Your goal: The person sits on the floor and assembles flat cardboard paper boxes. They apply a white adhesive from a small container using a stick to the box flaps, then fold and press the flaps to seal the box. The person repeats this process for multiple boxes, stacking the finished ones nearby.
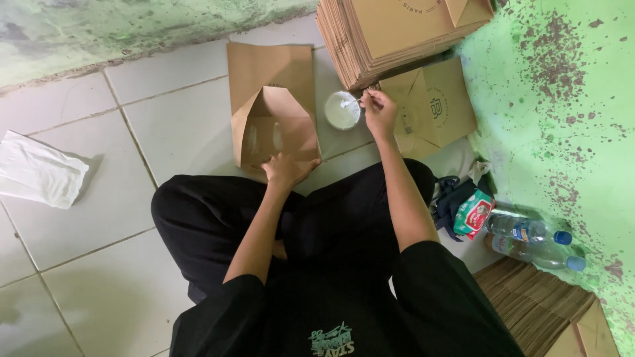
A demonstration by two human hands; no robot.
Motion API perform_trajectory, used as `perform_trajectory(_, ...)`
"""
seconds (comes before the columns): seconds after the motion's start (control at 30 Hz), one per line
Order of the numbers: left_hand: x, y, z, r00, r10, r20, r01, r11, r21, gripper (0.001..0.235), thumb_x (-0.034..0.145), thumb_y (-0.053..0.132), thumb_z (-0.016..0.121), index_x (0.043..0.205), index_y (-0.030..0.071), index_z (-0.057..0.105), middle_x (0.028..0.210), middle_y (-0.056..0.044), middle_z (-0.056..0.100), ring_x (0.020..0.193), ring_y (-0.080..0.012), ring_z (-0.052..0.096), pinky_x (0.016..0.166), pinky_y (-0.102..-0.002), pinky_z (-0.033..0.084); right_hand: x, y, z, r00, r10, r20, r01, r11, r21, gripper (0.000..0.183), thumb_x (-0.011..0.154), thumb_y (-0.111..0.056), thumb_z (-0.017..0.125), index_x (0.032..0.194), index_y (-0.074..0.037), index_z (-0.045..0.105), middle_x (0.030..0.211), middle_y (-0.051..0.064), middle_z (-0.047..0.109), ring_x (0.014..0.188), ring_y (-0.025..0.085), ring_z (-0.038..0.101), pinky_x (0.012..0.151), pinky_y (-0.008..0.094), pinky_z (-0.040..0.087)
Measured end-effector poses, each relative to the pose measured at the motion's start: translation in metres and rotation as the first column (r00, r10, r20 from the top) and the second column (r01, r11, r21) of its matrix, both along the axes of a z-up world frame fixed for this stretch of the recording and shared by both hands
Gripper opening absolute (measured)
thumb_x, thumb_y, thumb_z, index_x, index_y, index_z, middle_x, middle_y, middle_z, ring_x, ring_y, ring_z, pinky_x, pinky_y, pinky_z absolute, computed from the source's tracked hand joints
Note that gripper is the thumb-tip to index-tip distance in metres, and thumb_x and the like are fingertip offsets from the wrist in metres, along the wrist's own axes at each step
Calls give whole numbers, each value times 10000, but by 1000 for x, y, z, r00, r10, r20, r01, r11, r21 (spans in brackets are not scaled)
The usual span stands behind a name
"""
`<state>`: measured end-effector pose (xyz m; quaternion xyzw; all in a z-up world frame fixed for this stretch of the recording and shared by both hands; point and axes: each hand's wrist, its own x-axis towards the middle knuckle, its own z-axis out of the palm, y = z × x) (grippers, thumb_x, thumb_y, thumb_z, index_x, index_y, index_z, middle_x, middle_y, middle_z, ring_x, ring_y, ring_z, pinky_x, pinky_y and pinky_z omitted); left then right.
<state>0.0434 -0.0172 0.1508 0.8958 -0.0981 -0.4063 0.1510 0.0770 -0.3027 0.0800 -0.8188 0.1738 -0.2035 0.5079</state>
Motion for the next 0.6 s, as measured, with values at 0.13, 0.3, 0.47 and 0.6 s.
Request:
perform_trajectory(0.13,2,1,5,999,5,-34,-6,1000,-11,1127,807,923,322,1344,-18,634,1411,-231,602,1416,-447,457,1102,-547,424,-5,-11,-16,992,50,-114,-57,997,-56,142,936,-102,728,1035,-2,744,912,203,758,777,254,763,726,333,601)
perform_trajectory(0.3,4,-1,0,998,6,-67,-6,1000,6,1146,786,940,334,1364,-9,616,1434,-214,588,1441,-440,423,1125,-576,375,-2,-15,-25,989,94,-113,-105,989,-104,109,931,-58,740,1034,-32,762,920,197,758,713,233,749,656,320,598)
perform_trajectory(0.47,4,1,14,997,-1,-74,1,1000,-3,1164,783,957,307,1369,-3,611,1450,-213,573,1454,-438,402,1138,-581,347,0,-18,-30,984,116,-134,-135,980,-143,104,943,-57,733,1041,-44,765,922,185,765,714,235,750,634,310,596)
perform_trajectory(0.6,2,2,21,995,-7,-99,8,1000,11,1158,800,945,290,1403,1,584,1495,-210,536,1480,-436,364,1151,-579,317,0,-15,-23,987,84,-138,-98,990,-97,116,966,-106,717,1062,-52,757,964,180,762,775,236,748,677,316,606)
